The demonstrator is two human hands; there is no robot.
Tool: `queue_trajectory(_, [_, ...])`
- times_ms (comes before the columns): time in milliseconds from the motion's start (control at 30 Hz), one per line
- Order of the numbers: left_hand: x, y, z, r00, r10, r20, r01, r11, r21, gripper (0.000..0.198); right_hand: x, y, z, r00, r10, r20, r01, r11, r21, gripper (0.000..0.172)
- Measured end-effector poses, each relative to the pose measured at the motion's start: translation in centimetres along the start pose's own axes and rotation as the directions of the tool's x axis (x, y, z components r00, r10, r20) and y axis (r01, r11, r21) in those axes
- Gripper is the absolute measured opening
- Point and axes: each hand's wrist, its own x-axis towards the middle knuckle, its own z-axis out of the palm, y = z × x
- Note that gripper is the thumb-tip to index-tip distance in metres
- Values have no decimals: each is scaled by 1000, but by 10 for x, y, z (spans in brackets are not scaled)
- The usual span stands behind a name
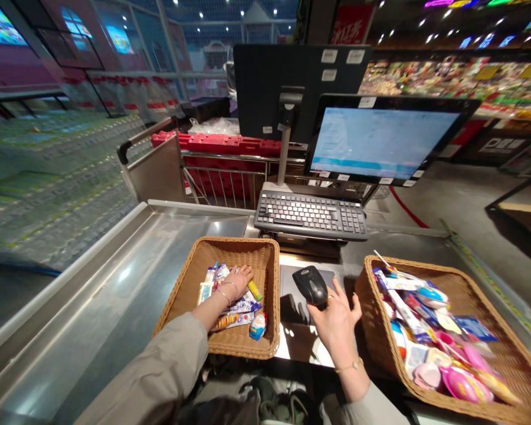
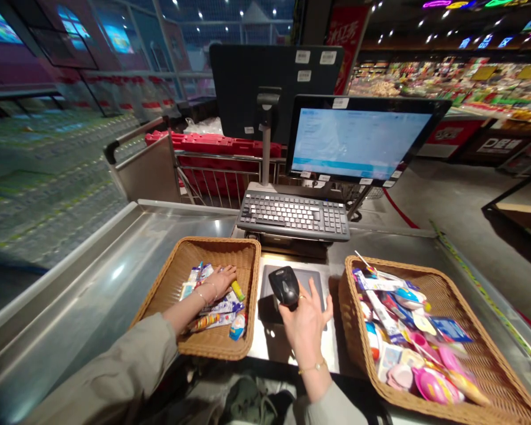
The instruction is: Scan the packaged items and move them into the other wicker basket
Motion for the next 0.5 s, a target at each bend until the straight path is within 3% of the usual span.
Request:
queue_trajectory(267, [1,-8,2,999,34,-10,-33,999,30,20,1,-1,2,1000,-19,-21,19,1000,0,19])
queue_trajectory(500, [-1,-2,7,996,77,-46,-73,994,84,17,1,2,3,1000,-22,-20,22,1000,1,18])
